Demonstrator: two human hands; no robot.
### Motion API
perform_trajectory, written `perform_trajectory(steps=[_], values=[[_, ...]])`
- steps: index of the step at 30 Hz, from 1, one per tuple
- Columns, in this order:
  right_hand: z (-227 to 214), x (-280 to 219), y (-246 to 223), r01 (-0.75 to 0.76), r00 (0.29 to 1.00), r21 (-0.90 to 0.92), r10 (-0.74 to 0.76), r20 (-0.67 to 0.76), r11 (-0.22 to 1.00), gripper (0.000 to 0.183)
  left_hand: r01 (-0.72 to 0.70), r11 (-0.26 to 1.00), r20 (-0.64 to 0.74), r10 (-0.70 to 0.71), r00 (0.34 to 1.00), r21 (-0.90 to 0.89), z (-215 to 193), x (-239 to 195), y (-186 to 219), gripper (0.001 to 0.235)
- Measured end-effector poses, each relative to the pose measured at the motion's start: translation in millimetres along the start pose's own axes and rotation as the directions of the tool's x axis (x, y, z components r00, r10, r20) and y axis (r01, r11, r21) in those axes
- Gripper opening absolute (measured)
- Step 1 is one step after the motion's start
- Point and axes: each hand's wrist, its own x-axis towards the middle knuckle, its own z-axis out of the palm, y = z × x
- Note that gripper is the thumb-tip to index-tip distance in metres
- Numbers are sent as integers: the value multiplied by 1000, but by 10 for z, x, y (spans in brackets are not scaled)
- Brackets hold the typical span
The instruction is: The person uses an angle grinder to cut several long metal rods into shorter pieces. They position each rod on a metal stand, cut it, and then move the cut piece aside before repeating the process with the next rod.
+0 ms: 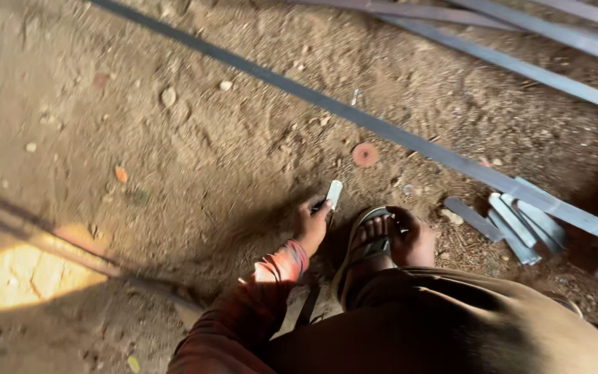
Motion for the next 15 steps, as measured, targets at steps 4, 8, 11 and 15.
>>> perform_trajectory(steps=[4, 8, 11, 15], values=[[168, 27, -88, -23, 994, 4, 23, 105, 1000, 28, -163, 908, -10, 180, 984, 386, -433, -57, 94, 23], [209, 49, -203, 59, 984, -33, -53, 169, 998, 24, -281, 565, -46, 495, 867, 776, -424, -286, 511, 30], [189, 92, -292, 14, 958, -114, 19, 285, 993, 19, -12, 896, 45, -9, 999, 444, -203, -415, 754, 37], [59, 74, -370, 127, 928, 15, -124, 351, 992, 30, 568, 803, 387, -472, 792, -183, 101, -410, 859, 50]])
